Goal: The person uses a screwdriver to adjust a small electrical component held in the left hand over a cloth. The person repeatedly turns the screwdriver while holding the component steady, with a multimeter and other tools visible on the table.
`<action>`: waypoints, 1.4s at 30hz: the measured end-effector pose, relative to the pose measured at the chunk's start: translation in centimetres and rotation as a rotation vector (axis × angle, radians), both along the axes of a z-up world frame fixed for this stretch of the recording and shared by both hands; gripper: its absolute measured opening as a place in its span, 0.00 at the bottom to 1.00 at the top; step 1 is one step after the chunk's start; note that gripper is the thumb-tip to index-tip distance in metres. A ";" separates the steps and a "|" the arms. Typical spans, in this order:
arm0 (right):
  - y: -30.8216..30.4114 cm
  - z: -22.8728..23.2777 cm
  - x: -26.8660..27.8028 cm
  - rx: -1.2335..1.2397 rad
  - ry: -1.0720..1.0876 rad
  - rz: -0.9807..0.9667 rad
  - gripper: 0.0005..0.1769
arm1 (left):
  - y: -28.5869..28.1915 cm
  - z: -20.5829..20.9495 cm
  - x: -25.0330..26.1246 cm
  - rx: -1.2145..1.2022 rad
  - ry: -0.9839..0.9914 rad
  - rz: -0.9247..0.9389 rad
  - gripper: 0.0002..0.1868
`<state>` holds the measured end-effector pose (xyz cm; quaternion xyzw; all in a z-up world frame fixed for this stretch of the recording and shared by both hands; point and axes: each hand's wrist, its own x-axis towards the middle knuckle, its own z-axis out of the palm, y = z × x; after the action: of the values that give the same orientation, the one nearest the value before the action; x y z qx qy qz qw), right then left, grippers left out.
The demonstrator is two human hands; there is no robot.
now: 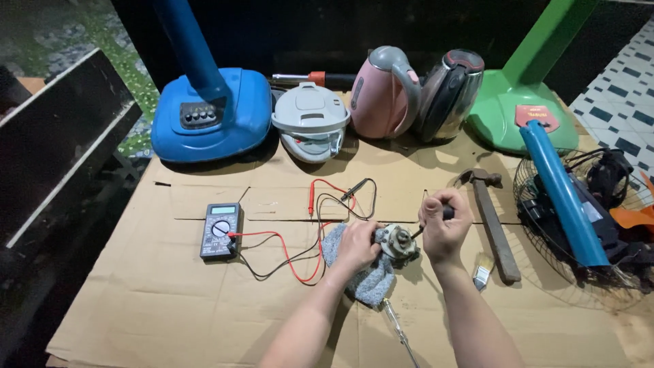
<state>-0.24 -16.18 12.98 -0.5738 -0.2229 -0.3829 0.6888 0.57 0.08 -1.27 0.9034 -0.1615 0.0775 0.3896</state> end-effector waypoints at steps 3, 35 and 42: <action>-0.9 0.6 1.1 -0.030 0.070 0.196 0.20 | -0.5 0.2 0.5 0.032 -0.006 0.003 0.20; -2.5 1.1 1.6 -0.088 0.326 0.271 0.09 | -0.1 0.5 0.3 -0.057 0.000 0.012 0.22; -1.1 1.7 0.1 0.188 0.207 -0.163 0.07 | -0.1 0.4 0.2 -0.056 0.037 -0.010 0.25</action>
<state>-0.15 -17.26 14.63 -0.5592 -0.0666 -0.3955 0.7256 0.74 0.01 -0.91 0.8927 -0.1565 0.0635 0.4179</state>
